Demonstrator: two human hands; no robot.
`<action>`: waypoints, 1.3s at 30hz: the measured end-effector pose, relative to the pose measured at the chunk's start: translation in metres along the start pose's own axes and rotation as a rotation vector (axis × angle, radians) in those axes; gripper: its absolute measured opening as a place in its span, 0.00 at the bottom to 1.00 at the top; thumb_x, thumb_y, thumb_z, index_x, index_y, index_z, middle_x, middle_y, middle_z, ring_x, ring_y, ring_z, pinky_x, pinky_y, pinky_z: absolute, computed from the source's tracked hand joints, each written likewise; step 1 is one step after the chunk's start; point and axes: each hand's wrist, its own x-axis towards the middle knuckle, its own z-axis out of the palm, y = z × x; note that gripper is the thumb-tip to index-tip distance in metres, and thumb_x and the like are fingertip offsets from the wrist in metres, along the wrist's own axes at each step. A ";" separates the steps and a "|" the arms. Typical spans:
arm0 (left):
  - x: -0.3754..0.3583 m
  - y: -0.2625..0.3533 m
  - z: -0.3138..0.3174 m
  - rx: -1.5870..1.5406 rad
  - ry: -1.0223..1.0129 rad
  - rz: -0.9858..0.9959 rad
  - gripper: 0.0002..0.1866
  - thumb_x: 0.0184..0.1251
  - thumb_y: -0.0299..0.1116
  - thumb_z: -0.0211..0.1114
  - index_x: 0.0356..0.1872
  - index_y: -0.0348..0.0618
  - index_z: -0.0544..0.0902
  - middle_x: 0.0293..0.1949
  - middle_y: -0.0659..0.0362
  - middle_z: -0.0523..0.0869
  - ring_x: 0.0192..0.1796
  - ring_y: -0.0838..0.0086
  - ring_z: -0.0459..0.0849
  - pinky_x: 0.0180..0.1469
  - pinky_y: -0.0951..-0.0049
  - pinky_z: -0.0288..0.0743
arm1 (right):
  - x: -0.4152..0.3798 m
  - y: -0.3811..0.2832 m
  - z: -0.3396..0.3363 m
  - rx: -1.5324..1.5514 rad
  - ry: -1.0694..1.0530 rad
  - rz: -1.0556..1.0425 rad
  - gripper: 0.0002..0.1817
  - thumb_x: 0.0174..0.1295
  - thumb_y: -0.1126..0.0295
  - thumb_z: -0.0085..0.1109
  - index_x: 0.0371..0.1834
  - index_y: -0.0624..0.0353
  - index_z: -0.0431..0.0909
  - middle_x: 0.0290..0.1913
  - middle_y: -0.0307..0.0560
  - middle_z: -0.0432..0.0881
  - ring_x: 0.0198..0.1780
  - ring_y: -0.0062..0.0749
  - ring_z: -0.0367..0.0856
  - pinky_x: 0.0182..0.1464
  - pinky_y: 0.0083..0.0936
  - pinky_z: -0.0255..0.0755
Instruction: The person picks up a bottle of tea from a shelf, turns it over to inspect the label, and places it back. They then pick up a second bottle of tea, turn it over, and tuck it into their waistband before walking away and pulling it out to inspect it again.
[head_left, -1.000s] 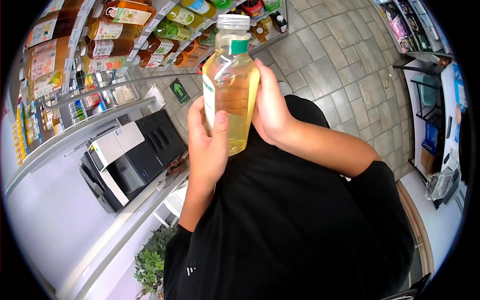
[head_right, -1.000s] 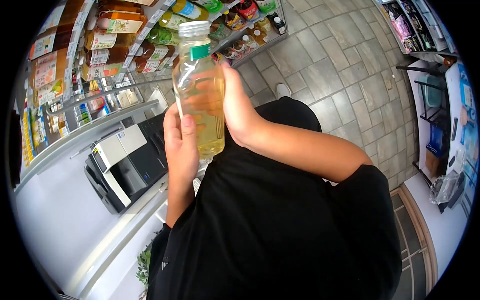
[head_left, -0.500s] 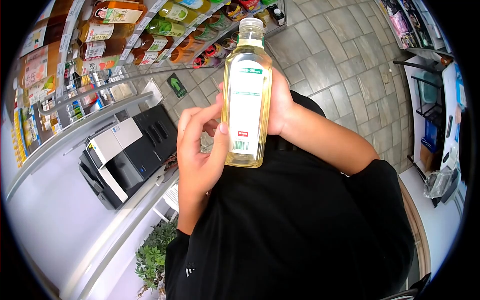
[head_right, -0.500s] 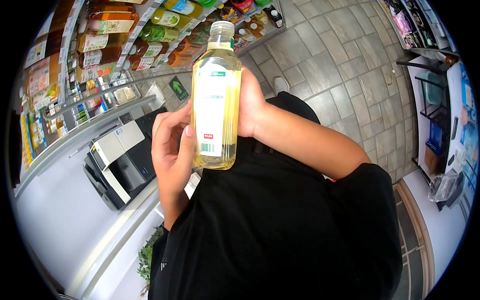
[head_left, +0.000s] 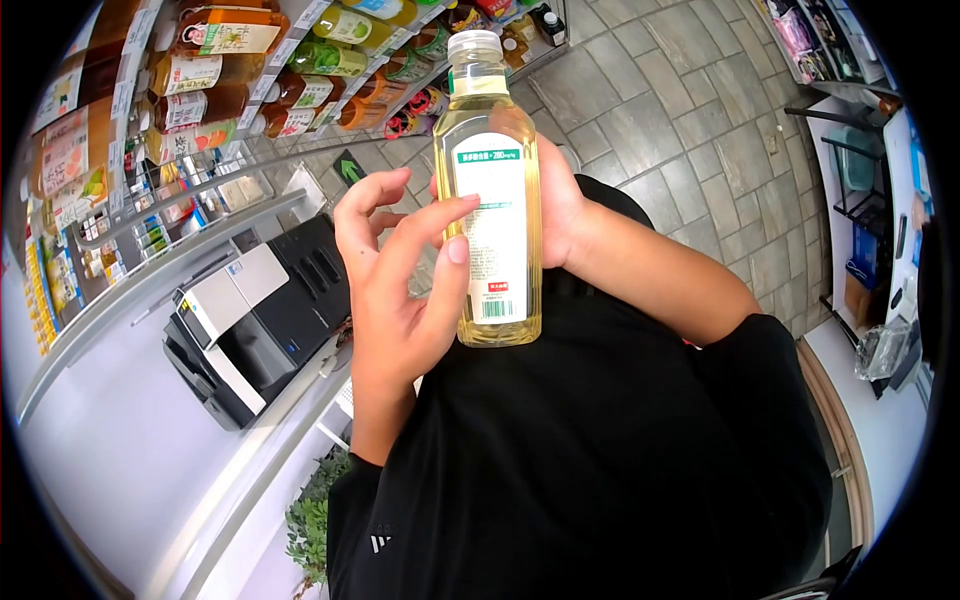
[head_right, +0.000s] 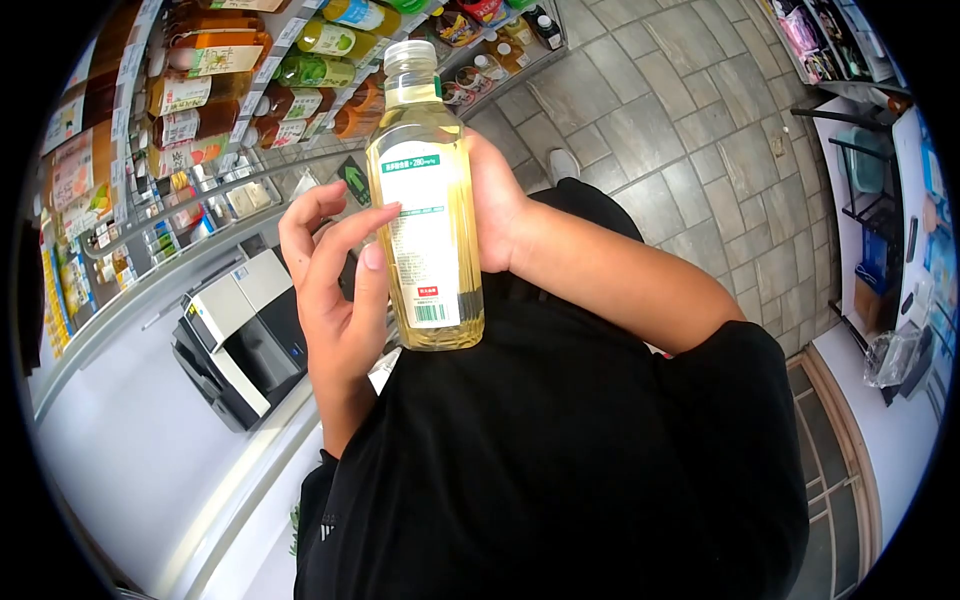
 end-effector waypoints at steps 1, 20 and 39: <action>0.002 0.000 -0.001 -0.001 0.001 0.000 0.15 0.65 0.28 0.69 0.53 0.50 0.89 0.64 0.48 0.70 0.64 0.57 0.72 0.61 0.60 0.73 | 0.002 0.001 0.001 -0.001 0.000 0.000 0.35 0.75 0.39 0.35 0.57 0.59 0.79 0.49 0.55 0.85 0.50 0.46 0.85 0.52 0.46 0.81; 0.030 -0.017 -0.036 0.069 -0.125 0.143 0.46 0.51 0.45 0.83 0.74 0.55 0.72 0.75 0.39 0.54 0.77 0.44 0.57 0.69 0.50 0.69 | 0.032 0.013 0.046 -0.167 -0.005 -0.125 0.32 0.74 0.42 0.33 0.61 0.54 0.79 0.53 0.49 0.87 0.53 0.44 0.87 0.56 0.45 0.81; 0.046 -0.024 -0.009 0.007 -0.317 -0.032 0.43 0.59 0.46 0.79 0.76 0.55 0.71 0.76 0.39 0.56 0.76 0.44 0.58 0.74 0.51 0.62 | 0.013 -0.026 0.036 -0.227 0.323 -0.145 0.32 0.75 0.46 0.28 0.55 0.54 0.81 0.48 0.47 0.87 0.47 0.41 0.87 0.51 0.42 0.82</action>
